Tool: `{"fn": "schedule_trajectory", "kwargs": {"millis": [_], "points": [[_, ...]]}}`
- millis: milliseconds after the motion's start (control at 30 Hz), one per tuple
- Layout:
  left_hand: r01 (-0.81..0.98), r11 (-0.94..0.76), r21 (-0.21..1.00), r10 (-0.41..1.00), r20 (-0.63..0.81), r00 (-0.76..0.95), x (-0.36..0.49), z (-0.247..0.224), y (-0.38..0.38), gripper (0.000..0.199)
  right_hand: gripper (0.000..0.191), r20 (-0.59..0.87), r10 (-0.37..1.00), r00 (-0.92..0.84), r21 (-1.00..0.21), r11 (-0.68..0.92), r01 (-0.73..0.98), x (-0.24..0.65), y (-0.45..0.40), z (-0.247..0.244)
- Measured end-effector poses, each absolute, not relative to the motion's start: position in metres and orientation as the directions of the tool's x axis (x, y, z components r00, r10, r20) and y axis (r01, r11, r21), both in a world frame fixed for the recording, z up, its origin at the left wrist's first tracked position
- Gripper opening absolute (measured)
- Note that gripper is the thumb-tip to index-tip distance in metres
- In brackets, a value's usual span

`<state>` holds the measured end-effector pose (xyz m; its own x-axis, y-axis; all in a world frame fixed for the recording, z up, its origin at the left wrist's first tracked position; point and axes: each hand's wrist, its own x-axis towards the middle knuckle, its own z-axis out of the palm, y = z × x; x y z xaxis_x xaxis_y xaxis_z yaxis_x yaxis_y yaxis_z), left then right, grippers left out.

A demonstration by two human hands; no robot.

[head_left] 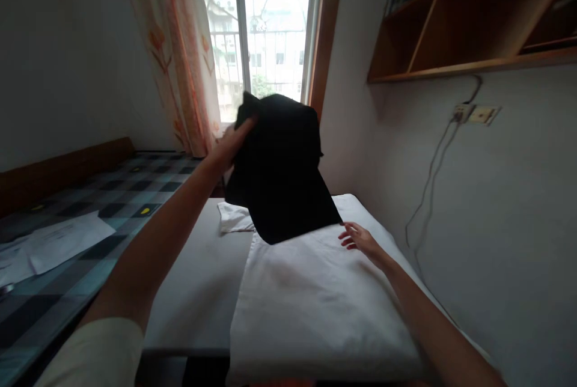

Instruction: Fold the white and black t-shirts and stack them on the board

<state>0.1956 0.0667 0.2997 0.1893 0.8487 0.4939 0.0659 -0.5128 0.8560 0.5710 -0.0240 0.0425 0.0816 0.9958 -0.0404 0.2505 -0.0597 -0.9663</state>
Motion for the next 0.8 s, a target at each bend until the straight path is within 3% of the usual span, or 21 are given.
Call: {"fn": "schedule_trajectory", "kwargs": {"millis": [67,133,167,367,533,700,800], "points": [[0.226,-0.422,0.878,0.868,0.319,0.381,0.207,0.265,0.076,0.061,0.049,-0.056,0.988,0.142,-0.987,-0.077,0.141,0.571,-0.028,0.046],[0.457,-0.401,0.794,0.861,0.156,0.483,0.213,0.226,0.083,0.062,0.045,-0.074,0.973,0.220,-0.985,-0.105,0.134,0.572,-0.031,0.046],[0.514,-0.420,0.748,0.862,0.150,0.485,0.214,0.206,0.085,0.063,0.043,-0.079,0.963,0.258,-0.979,-0.123,0.160,0.574,-0.032,0.044],[0.560,-0.560,0.610,0.717,0.018,0.697,0.228,0.120,0.068,0.065,0.060,-0.049,0.967,0.251,-0.948,-0.124,0.293,0.575,-0.027,0.026],[0.621,-0.600,0.504,0.767,0.140,0.627,0.251,0.082,0.056,0.077,0.047,0.087,0.976,0.197,-0.944,0.017,0.331,0.556,-0.020,0.029],[0.618,-0.536,0.575,0.813,0.155,0.561,0.256,0.073,0.067,0.037,0.057,0.200,0.956,0.216,-0.952,0.137,0.276,0.547,-0.022,0.058],[0.549,-0.528,0.647,0.840,0.305,0.448,0.245,0.087,0.079,0.024,0.056,0.264,0.921,0.286,-0.963,0.236,0.129,0.556,-0.021,0.086]]}}
